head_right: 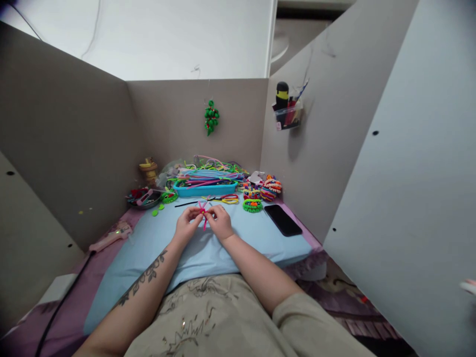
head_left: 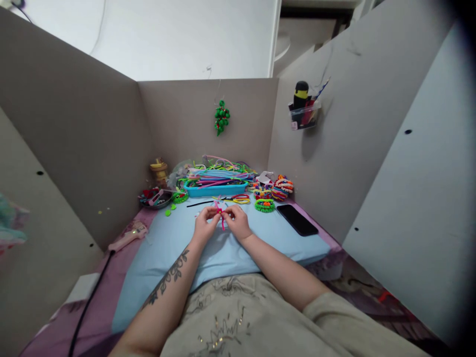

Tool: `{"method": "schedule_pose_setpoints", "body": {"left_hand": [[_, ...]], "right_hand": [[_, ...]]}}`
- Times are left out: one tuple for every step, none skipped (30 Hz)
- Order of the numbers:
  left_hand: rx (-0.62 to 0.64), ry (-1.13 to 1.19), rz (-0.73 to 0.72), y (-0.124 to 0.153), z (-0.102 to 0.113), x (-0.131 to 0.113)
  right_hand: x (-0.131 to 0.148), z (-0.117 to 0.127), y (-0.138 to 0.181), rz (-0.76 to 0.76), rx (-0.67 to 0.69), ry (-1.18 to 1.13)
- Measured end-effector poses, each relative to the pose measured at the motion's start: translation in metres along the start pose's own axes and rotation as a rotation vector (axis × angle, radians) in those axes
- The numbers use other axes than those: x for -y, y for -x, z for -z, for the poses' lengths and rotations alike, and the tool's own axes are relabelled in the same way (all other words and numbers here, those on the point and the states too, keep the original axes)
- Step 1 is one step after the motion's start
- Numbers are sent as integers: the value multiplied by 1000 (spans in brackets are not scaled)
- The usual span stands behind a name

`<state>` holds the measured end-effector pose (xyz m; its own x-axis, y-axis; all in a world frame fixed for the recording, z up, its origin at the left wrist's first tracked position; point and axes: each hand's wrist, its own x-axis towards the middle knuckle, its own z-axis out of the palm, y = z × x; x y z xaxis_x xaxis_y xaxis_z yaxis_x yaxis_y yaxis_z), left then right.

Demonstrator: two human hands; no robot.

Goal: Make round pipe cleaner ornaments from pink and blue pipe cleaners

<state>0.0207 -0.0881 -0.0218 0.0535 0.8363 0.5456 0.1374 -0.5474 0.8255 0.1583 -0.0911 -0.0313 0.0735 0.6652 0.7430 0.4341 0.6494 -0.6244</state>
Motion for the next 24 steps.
{"method": "schedule_pose_setpoints", "body": {"left_hand": [[1,3,0,0,0,-1],[-1,6,1,0,0,-2],[-1,8,3,0,1,-3],[1,10,4,0,1,-3],[3,10,5,0,1,-4],[6,8,5,0,1,-4],[9,5,3,0,1,-4],[12,2,1,0,1,-4],[15,1,-2,0,1,-4],[18,0,-5,0,1,-3],[21,-3,-9,0,1,-2],[24,-6,-12,0,1,-1],[26,-11,-14,1,1,-1],[29,-18,-17,1,2,0],[31,-26,-19,1,2,0],[31,-36,-25,1,2,0],[33,-48,-33,1,2,0],[33,-64,-45,1,2,0],[35,-83,-61,1,2,0],[35,-105,-77,1,2,0],[36,-129,-90,1,2,1],[38,-155,-100,1,3,2],[37,-182,-107,2,3,4],[34,-206,-109,2,3,5]], "right_hand": [[0,0,0,-4,-7,9],[0,0,0,-2,-13,18],[-1,0,0,3,-20,24],[-1,0,1,8,-31,27],[-2,0,1,13,-45,28],[-2,0,1,19,-62,28],[-3,0,1,25,-78,26],[-3,0,1,33,-89,25],[-4,-1,0,41,-94,25],[-5,-1,0,47,-92,27],[-6,-1,0,49,-85,29],[-7,-1,0,45,-76,28],[-8,-2,0,36,-68,24],[-8,-2,0,23,-63,17],[-9,-2,0,9,-60,10],[-10,-2,0,-4,-57,4],[-10,-2,0,-13,-52,0],[-11,-2,0,-18,-43,-2],[-12,-2,0,-19,-29,-4],[-13,-3,0,-20,-13,-7],[-14,-3,0,-24,2,-8],[-16,-4,0,-32,19,-7],[-17,-5,0,-41,34,-2],[-18,-6,-1,-49,47,8]]}}
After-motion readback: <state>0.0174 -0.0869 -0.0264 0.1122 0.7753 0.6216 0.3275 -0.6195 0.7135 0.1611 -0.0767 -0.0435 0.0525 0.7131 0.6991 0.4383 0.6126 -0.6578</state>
